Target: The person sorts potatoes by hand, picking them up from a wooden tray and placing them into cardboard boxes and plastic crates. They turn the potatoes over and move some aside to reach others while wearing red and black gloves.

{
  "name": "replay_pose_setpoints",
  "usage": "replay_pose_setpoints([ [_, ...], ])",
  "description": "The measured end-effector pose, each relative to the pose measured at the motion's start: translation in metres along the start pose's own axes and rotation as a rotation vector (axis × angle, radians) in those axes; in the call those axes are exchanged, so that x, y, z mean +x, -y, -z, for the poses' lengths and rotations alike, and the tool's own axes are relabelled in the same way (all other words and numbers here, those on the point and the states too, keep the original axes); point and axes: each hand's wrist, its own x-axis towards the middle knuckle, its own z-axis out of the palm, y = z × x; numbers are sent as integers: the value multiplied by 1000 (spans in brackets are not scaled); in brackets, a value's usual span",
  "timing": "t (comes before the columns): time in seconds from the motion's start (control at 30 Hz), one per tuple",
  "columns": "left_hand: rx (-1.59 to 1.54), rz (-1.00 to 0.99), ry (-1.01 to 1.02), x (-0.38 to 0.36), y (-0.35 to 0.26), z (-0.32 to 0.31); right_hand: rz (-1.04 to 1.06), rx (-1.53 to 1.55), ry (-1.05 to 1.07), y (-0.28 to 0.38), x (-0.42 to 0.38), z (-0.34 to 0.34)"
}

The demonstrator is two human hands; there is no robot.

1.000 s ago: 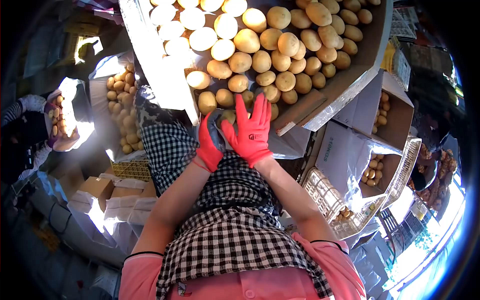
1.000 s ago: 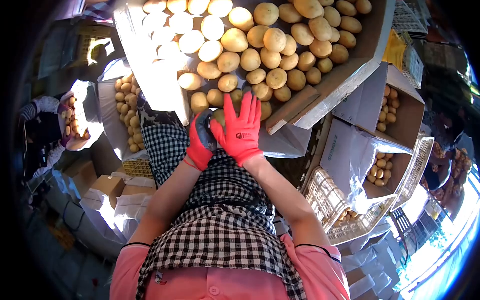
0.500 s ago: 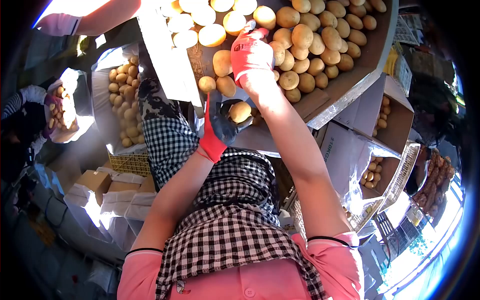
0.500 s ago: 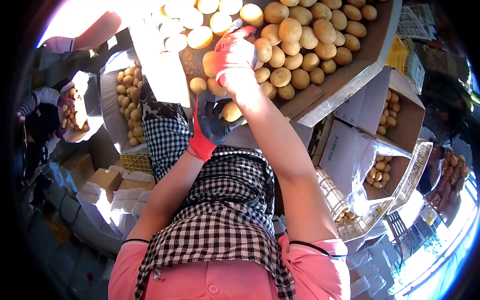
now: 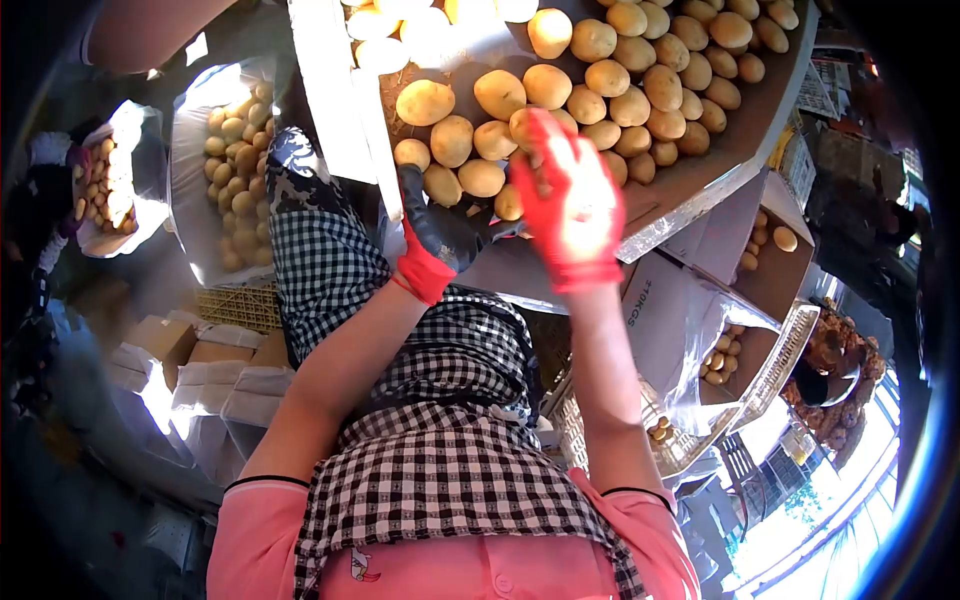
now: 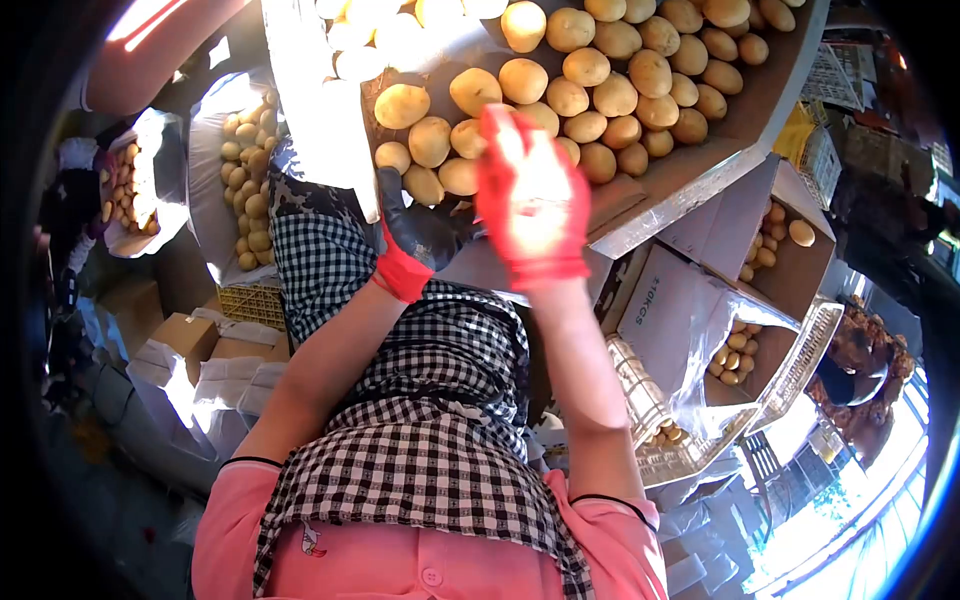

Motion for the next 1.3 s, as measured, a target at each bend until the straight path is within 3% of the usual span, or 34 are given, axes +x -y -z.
replay_pose_setpoints([
  [0.03, -53, -126, -3, 11, 4, 8, 133, 36, 136, 19, 5, -48],
  [0.07, -419, 90, 276, 4, -1, 14, 138, -317, 250, 33, 17, -82],
  [0.17, -292, -59, 151, 18, 5, 28, -14, -285, 186, 33, 33, -110],
  [0.23, -225, -22, 76, 10, 6, 20, 65, -162, 294, 27, 36, -87],
  [0.3, -162, 0, 26, 11, -2, 6, 71, 115, 107, 18, 14, -35],
  [0.33, -142, -4, -6, 9, -4, 2, 22, -11, -46, 4, -2, 6],
  [0.4, -73, 27, -24, 2, -5, 3, -204, -174, -477, -59, -29, 67],
  [0.47, 24, 11, -16, 1, -7, -5, -824, -531, -287, -114, -44, 100],
  [0.53, -10, 15, -81, 2, -8, -9, -167, -509, -346, -61, -11, 54],
  [0.57, -45, 13, -148, 3, -10, -10, -15, -332, -286, -32, 8, 14],
  [0.63, -44, 2, -152, 4, -10, -7, 112, -362, 36, 12, 38, -39],
  [0.67, -55, -9, -152, 5, -9, -4, 135, -358, -10, 6, 53, -71],
  [0.7, -74, 34, -116, 6, -10, 2, 75, -569, 169, 10, 72, -79],
  [0.73, -74, 32, -114, 8, -10, 2, 46, -553, 195, 9, 84, -82],
  [0.8, -110, 61, -121, 7, -8, 5, 85, -266, 38, 0, 78, -66],
  [0.83, -118, 60, -113, 8, -10, 4, 168, -174, -186, -3, 62, -43],
  [0.9, -48, 28, -83, 7, -10, 6, 123, -212, -380, -20, 35, 45],
  [0.93, -70, 23, -91, 3, -6, 6, 4, -364, -524, -55, 15, 78],
  [0.97, -103, 41, -115, 2, -6, 3, -464, -309, -493, -105, -11, 98],
  [1.0, -126, 56, -131, 4, -7, 0, -524, 382, -611, -151, -23, 97],
  [1.07, -24, 57, -160, 4, -7, -2, -193, -822, -405, -50, 2, 77],
  [1.1, 1, 18, -140, 4, -7, -2, 3, -271, -212, -17, 19, 46],
  [1.13, 27, -18, -120, 7, -5, -1, 140, -73, -158, 21, 26, -2],
  [1.17, -793, 60, 393, 33, 2, 33, 32, -26, 64, 45, 35, -47],
  [1.2, -783, 73, 399, 35, 2, 27, -69, 20, 285, 57, 44, -82],
  [1.27, 98, -216, 1, 28, 0, 4, -95, 38, 268, 56, 56, -112],
  [1.3, 535, -357, -199, 23, 0, -2, -73, 111, 149, 50, 51, -101],
])
